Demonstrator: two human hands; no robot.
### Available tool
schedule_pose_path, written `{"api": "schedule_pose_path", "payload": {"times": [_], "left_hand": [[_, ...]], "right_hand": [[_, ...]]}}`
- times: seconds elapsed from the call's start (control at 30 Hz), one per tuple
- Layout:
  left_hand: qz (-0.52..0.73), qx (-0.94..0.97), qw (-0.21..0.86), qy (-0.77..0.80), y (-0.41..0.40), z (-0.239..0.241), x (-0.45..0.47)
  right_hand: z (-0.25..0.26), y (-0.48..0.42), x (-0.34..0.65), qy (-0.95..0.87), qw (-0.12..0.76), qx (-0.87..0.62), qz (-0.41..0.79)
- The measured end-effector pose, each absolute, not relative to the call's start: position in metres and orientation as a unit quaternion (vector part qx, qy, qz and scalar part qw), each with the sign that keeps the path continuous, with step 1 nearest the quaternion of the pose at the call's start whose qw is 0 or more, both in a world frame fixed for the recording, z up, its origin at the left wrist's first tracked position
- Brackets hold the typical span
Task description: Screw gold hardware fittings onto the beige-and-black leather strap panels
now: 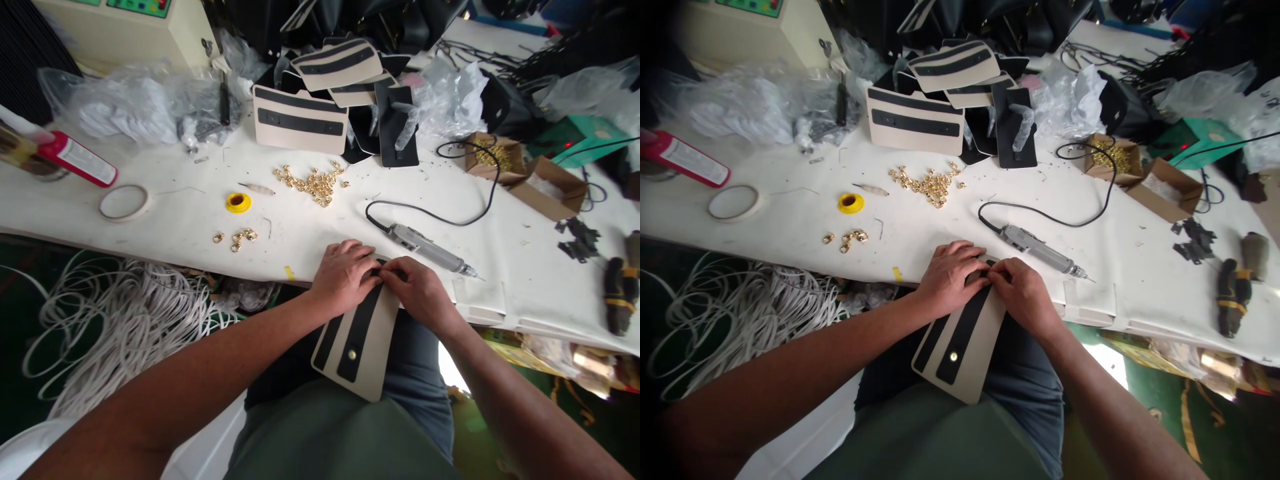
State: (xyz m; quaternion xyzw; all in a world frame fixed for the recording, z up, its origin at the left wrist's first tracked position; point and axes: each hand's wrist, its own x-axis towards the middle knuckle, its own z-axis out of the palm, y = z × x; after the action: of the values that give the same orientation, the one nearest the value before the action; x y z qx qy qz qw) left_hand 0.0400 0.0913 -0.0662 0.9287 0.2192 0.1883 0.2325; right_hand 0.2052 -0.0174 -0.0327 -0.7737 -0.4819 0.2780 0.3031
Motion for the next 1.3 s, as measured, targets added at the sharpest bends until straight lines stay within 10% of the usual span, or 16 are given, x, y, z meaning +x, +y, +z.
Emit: {"api": "schedule_pose_path", "payload": {"times": [0.97,1.13,1.3], "left_hand": [[0.185,0.932,0.211,0.228,0.09,-0.064,0.041],[0.193,0.929,0.217,0.231,0.09,-0.064,0.042],[0.186,0.929,0.223,0.231,0.09,-0.062,0.043]], "right_hand": [[-0.026,-0.01,0.223,-0.42,0.3,-0.738,0.435],[-0.015,-0.024,0.246,-0.496,0.277,-0.809,0.152],[-0.026,-0.033,0.29,-0.546,0.056,-0.836,0.002]]}}
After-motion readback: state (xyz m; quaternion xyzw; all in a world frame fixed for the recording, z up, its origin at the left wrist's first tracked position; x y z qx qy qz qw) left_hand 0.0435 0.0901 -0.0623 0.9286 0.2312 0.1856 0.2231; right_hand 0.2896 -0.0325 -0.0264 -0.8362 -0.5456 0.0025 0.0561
